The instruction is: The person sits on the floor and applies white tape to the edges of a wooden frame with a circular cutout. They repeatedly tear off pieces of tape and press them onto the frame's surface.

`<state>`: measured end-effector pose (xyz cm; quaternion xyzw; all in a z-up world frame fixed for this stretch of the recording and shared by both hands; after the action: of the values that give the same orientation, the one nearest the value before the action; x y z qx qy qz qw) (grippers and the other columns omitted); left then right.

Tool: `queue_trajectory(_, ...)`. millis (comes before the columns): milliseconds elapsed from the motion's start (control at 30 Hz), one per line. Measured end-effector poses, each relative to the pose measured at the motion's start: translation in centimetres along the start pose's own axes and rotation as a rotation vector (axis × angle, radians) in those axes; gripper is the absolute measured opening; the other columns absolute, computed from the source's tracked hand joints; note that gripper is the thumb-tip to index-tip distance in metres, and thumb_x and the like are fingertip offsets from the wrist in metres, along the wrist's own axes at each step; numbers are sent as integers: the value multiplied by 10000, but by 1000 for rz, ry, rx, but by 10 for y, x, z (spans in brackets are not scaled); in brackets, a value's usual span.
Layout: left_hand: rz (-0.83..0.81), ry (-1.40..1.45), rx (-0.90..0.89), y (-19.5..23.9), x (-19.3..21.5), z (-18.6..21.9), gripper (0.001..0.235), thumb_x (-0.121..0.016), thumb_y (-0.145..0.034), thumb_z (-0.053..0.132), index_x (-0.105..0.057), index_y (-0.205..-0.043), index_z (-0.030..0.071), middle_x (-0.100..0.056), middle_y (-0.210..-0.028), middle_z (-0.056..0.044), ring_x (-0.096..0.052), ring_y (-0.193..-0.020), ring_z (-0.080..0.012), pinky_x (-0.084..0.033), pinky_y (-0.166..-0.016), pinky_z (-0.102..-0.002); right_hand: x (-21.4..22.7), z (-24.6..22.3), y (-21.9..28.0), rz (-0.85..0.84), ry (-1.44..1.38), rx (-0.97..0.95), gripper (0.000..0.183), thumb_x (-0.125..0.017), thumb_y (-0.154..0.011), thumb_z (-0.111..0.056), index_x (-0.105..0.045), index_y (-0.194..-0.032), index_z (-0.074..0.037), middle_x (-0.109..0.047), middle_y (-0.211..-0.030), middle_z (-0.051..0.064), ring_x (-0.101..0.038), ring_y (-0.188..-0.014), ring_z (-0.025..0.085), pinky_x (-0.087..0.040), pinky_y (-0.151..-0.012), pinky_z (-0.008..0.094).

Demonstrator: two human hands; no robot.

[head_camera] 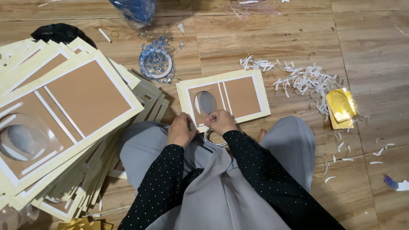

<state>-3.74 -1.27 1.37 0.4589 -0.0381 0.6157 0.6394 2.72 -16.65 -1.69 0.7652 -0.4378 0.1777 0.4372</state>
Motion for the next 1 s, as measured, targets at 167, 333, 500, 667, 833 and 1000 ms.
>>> queue_trajectory(167,-7,92,86,-6,3,2,330,-741,-697,263,-505,-879,121,-568,-949,-94,-579,-995,-304,-477,-826,-389,2,-3,1,-1,23,-10,173,-638,-651,-267,-709,-789,-191,-658,-688,11,-645,-777,239,-495,-725,351)
queue_trajectory(333,24,101,148,-17,-3,-3,337,-757,-682,297,-514,-830,118,-575,-876,-87,-601,-942,-304,-493,-783,-388,2,-6,4,-12,50,-3,158,-641,-656,-257,-709,-784,-194,-658,-692,15,-646,-776,241,-496,-715,345)
queue_trajectory(500,-16,28,192,-13,9,7,333,-716,-728,235,-549,-962,69,-604,-921,-129,-604,-960,-328,-509,-769,-403,46,-57,51,134,264,82,276,-675,-691,-322,-576,-919,-202,-634,-927,80,-618,-892,329,-488,-788,448)
queue_trajectory(667,-36,79,177,-7,19,16,355,-753,-692,235,-554,-914,42,-604,-912,-164,-610,-937,-349,-522,-736,-409,39,12,35,92,-57,80,166,-687,-685,-294,-661,-725,-135,-586,-630,37,-569,-667,201,-466,-644,314)
queue_trajectory(833,-34,109,146,-4,23,17,326,-741,-705,203,-563,-906,18,-607,-871,-158,-624,-896,-345,-514,-720,-407,77,-39,80,105,-190,5,139,-758,-594,-227,-717,-715,-173,-622,-600,13,-561,-602,97,-462,-614,216)
queue_trajectory(1000,-51,110,156,-7,21,15,339,-753,-696,220,-555,-881,17,-597,-837,-145,-628,-873,-335,-519,-700,-393,52,17,39,120,-154,-7,164,-733,-616,-240,-722,-773,-196,-572,-604,-19,-517,-597,100,-445,-615,225)
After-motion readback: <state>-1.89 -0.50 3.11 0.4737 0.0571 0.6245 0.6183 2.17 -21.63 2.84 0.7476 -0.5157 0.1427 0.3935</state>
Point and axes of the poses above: each hand's wrist, its own y-axis away from the middle knuckle, its own x-axis out of the back of the hand, z = x × y, the point moved 5 cm from there along -y, towards the middle knuckle
